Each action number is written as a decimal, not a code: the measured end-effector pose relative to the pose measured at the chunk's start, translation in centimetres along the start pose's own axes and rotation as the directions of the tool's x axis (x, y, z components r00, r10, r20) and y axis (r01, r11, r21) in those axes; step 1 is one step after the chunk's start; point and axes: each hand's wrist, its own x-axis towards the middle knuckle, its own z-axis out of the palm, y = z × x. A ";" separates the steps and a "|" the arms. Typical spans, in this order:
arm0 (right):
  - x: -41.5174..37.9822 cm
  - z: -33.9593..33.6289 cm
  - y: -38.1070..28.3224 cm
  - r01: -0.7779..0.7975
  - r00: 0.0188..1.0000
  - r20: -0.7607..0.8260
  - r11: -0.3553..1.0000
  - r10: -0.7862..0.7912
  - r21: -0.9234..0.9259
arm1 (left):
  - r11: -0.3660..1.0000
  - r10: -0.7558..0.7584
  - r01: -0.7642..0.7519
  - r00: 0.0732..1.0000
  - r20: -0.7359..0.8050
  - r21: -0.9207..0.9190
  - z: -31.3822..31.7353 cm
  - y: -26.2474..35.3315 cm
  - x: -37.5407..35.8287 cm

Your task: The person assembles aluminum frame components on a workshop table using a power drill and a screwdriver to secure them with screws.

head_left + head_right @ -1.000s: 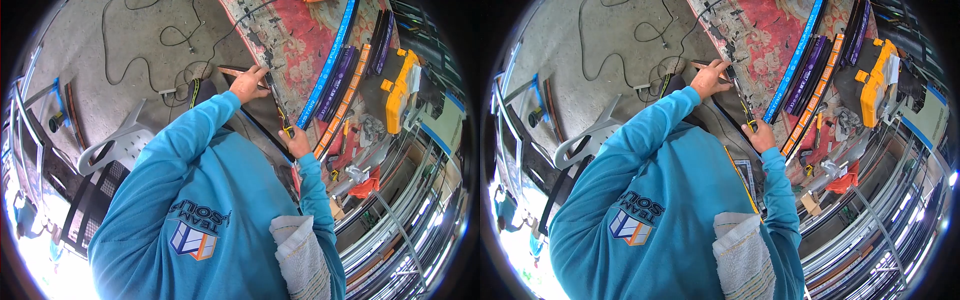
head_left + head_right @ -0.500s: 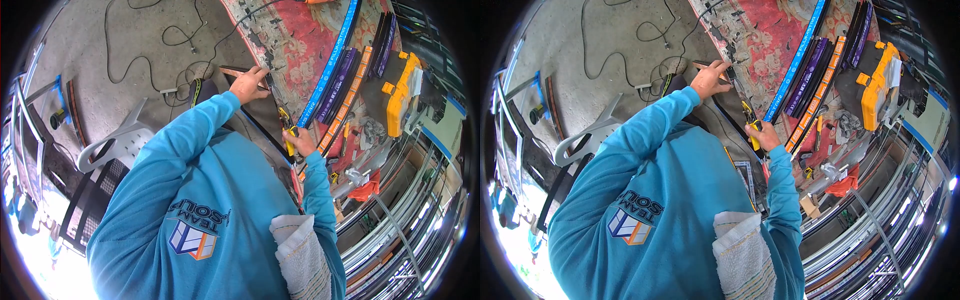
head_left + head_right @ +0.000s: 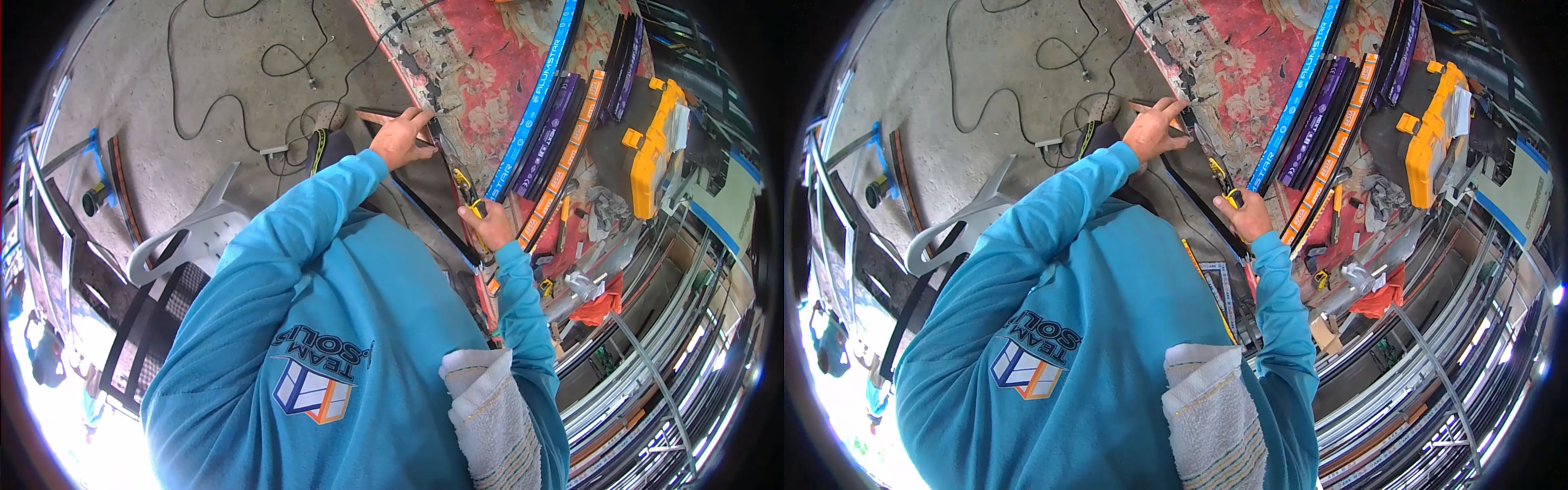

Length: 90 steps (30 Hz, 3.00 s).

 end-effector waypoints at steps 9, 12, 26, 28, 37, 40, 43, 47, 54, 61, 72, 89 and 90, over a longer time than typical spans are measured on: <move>-0.8 -1.0 0.8 0.142 0.971 -0.120 0.904 -0.206 -0.404 | 1.000 0.008 -0.008 1.000 -0.007 0.010 0.1 -0.1 0.0; -1.5 -0.3 -0.5 0.084 0.971 -0.148 0.847 -0.187 -0.524 | 1.000 -0.020 0.020 1.000 0.004 0.005 -0.1 -0.1 0.0; -1.3 3.0 0.5 -0.038 0.971 -0.211 0.798 -0.112 -0.601 | 0.996 -0.004 0.005 1.000 0.009 -0.092 -0.5 -0.5 0.3; -1.3 3.3 1.0 -0.013 0.962 -0.227 0.805 -0.152 -0.593 | 0.997 0.000 0.001 1.000 0.012 -0.073 -0.5 -0.4 0.4; -1.2 4.0 1.1 -0.031 0.955 -0.250 0.785 -0.159 -0.619 | 0.998 -0.018 0.020 1.000 0.025 -0.052 -0.8 -0.2 0.5; -1.4 3.8 0.7 -0.032 0.955 -0.251 0.781 -0.161 -0.623 | 0.998 -0.021 0.022 1.000 0.019 -0.055 -0.8 -0.2 0.6; -1.5 3.5 0.4 -0.048 0.959 -0.241 0.757 -0.147 -0.652 | 0.998 -0.023 0.024 0.999 0.024 -0.052 -0.9 -0.2 0.7; -1.3 3.1 1.0 0.018 0.955 -0.200 0.715 -0.219 -0.699 | 0.999 -0.024 0.026 0.998 0.058 -0.032 -0.9 -0.4 1.1; -1.5 3.2 0.7 0.041 0.954 -0.190 0.726 -0.233 -0.687 | 1.000 -0.007 0.009 0.998 0.061 -0.028 -0.9 -0.4 1.2; -1.2 3.7 1.6 0.049 0.951 -0.197 0.741 -0.240 -0.670 | 1.000 -0.013 0.015 0.998 0.062 -0.026 -0.9 -0.3 1.3; -0.7 3.3 2.9 0.037 0.928 -0.252 0.739 -0.276 -0.673 | 0.999 0.006 -0.005 1.000 0.010 -0.044 -0.3 -0.8 1.3; 13.1 -4.1 -2.7 0.335 0.727 -0.645 0.942 -0.237 0.031 | 0.995 -0.081 0.066 0.973 0.218 0.073 -1.8 0.6 3.0; 15.7 -5.0 -3.2 0.366 0.736 -0.647 0.921 -0.199 0.134 | 0.994 -0.104 0.091 0.956 0.274 0.058 -1.6 -0.1 3.5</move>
